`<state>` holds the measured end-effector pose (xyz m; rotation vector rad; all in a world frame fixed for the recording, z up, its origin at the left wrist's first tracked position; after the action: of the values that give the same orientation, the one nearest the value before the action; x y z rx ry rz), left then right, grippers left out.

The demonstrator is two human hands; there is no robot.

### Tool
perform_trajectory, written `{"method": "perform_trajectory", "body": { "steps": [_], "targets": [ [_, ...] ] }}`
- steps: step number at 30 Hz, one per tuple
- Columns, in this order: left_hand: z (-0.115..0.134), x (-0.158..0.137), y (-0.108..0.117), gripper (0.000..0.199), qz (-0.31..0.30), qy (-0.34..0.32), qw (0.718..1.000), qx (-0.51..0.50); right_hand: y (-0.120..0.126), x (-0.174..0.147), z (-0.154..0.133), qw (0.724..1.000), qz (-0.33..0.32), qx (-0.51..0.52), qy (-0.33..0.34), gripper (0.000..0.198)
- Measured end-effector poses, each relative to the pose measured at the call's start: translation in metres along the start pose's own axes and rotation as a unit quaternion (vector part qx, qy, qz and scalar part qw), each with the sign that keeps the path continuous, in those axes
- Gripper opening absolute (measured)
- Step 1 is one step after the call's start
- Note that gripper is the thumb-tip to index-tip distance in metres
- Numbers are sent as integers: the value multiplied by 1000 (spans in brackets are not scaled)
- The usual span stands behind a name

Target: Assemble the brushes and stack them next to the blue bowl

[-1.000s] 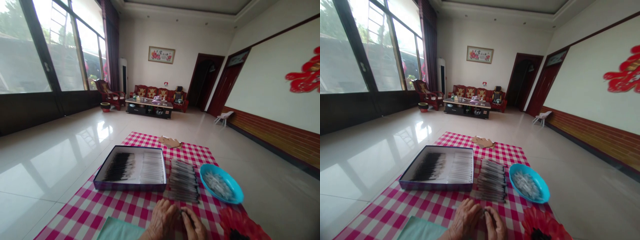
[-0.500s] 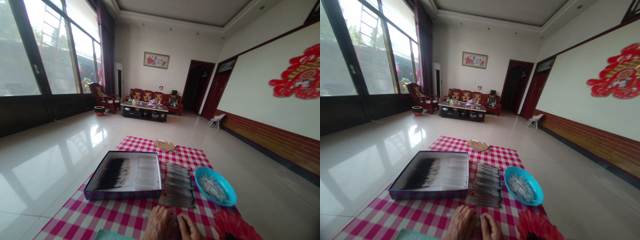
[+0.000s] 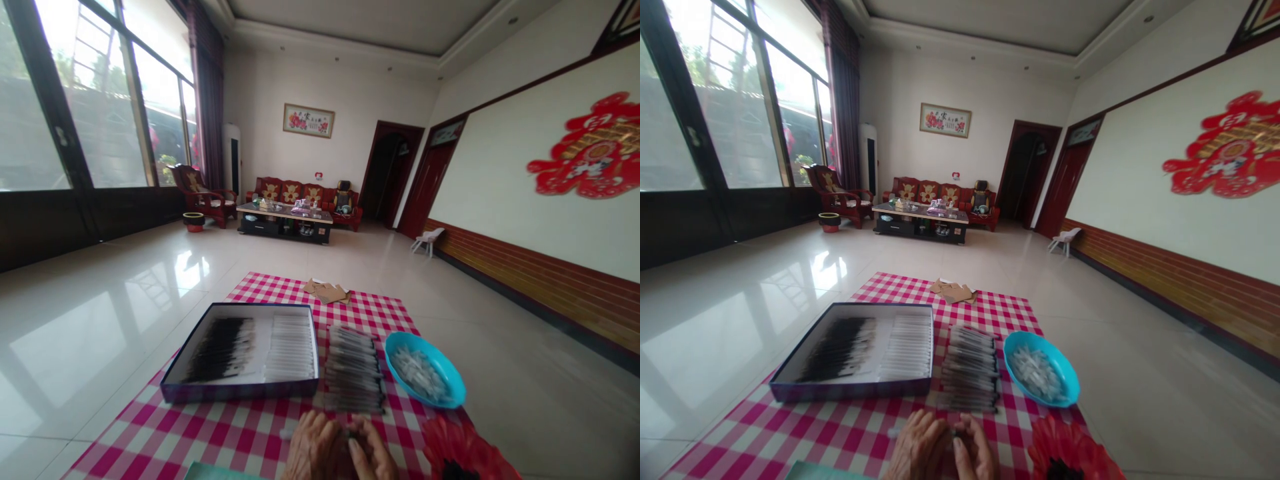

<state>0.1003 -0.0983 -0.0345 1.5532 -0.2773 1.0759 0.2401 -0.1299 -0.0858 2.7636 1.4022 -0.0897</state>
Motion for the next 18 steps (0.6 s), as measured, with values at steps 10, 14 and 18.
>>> {"method": "perform_trajectory", "body": {
  "steps": [10,14,18],
  "targets": [
    [0,-2,0,18,-5,0,1000,-9,6,0,-13,995,14,-82,54,36],
    [0,1,1,20,-22,5,999,-23,4,-2,-14,996,-11,-67,52,37],
    [1,1,-1,20,-60,24,997,-52,3,-1,-15,996,-40,-74,3,45]
  ]
}}
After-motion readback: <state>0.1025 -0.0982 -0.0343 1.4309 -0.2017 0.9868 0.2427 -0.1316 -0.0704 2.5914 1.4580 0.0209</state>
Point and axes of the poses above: each hand's wrist, its own x-axis towards the middle knuckle, its own y-axis out of the back of the hand, z = x × y, the point moved 6 cm from there along x, towards the middle knuckle, and after that the axes turned 15 degrees about -y, right-handed, at the moved point
